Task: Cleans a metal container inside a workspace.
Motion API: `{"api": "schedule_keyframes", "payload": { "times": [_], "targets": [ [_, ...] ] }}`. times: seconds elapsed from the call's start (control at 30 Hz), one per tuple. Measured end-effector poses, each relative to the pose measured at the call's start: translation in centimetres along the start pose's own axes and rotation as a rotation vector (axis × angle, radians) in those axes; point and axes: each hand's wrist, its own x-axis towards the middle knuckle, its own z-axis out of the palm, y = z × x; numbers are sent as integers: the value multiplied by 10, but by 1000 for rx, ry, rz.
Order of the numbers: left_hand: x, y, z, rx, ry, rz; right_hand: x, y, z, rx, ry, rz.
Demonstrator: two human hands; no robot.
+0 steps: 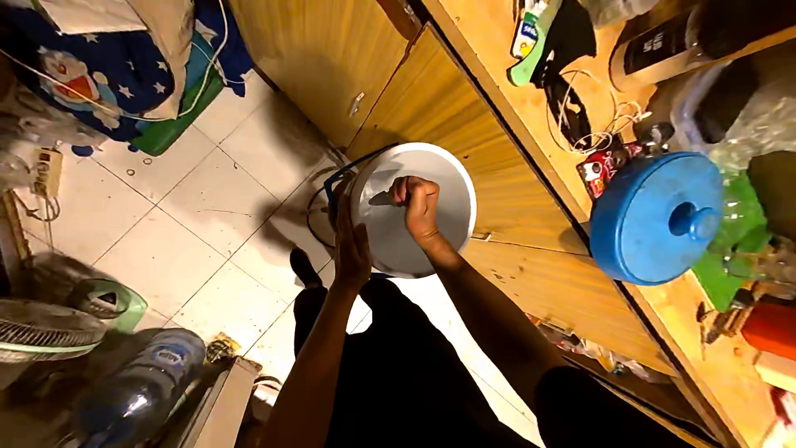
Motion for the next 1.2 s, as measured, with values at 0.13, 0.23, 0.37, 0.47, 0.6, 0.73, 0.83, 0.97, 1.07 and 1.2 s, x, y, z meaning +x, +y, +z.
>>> {"api": "schedule_keyframes", "payload": {
  "times": [0.13,0.23,0.37,0.47,0.6,0.73,0.83,0.97,1.07,1.2],
  "targets": [
    [-1,0,0,10,-6,-20,-4,41,0,-137,20,118],
    [0,4,-3,49,-23,-62,20,21,-14,-52,89,45],
    [-2,7,-2,44,-15,-83,33,-20,-41,-31,73,31],
    [-2,4,0,52,-17,-76,29,-18,-46,-56,59,41],
    [-1,4,1,33,-9,-97,20,0,-38,-22,72,52],
    [-2,5,1,41,-1,-94,15,5,-30,16,58,54],
    [-4,8,2,45,-4,-137,17,-8,-25,55,43,26],
    [-1,14,-2,106,-4,-158,5,16,-10,-94,-19,133],
    [-6,12,-3,78,-27,-154,-8,42,-4,-182,-37,273],
    [-3,14,0,46,-21,-159,21,-1,-40,-39,50,82]
  ]
}}
